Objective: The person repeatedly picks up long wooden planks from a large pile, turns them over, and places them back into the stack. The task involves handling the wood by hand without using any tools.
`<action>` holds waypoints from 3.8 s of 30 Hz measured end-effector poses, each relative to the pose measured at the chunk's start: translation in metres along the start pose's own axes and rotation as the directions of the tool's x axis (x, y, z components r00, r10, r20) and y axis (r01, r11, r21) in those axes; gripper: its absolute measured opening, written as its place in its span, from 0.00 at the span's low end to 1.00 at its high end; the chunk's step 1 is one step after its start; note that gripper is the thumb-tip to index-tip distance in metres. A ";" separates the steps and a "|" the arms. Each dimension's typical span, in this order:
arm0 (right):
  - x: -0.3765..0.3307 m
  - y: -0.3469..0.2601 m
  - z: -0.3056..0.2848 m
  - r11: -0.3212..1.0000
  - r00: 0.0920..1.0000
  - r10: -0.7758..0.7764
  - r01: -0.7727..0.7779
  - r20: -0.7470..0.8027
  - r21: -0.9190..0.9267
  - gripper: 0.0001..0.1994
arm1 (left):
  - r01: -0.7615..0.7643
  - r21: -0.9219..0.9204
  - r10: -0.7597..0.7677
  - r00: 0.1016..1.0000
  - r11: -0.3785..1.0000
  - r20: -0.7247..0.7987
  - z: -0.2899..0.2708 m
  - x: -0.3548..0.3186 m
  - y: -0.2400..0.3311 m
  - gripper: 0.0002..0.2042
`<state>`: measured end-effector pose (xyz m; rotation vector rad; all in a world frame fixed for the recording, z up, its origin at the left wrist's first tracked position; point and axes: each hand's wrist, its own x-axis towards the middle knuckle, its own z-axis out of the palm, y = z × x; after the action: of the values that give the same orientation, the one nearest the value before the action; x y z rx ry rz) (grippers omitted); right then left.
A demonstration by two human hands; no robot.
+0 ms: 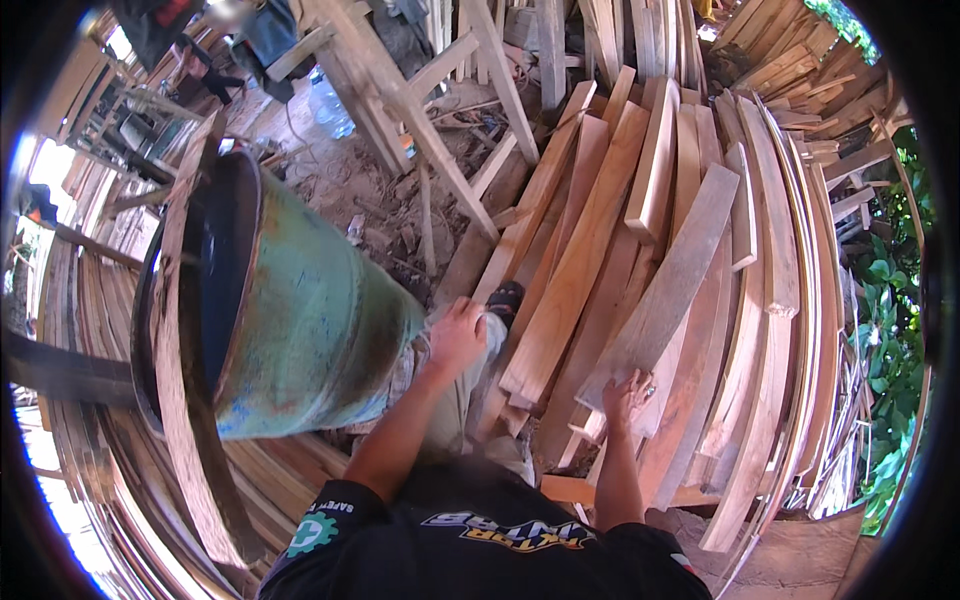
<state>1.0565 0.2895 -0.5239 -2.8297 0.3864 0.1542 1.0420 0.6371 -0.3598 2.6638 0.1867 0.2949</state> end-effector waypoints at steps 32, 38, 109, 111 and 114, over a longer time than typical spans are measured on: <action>0.154 -0.039 -0.009 0.982 0.941 -0.071 0.007 -0.332 -0.191 0.34 | -0.041 0.403 0.218 0.888 0.914 -0.404 -0.039 0.446 -0.087 0.19; 0.155 -0.033 -0.002 0.983 0.946 -0.088 0.033 -0.311 -0.180 0.34 | 0.202 0.773 -0.260 0.964 0.602 -0.049 -0.081 0.499 -0.143 0.28; 0.217 -0.054 -0.063 0.870 0.607 0.470 -0.440 0.641 -0.221 0.46 | 0.142 0.619 -0.506 0.726 0.772 0.465 -0.094 0.526 -0.137 0.48; 0.229 -0.057 -0.069 0.839 0.536 0.503 -0.491 0.678 -0.235 0.44 | 0.159 0.589 -0.517 0.686 0.793 0.511 -0.104 0.525 -0.144 0.49; 0.267 -0.077 -0.105 0.834 0.445 0.477 -0.501 0.758 -0.230 0.36 | 0.217 0.519 -0.521 0.644 0.827 0.560 -0.119 0.531 -0.149 0.49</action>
<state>1.3406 0.2642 -0.4413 -2.1765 0.9466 1.4610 1.5158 0.9152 -0.2290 2.8216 0.6140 -0.9791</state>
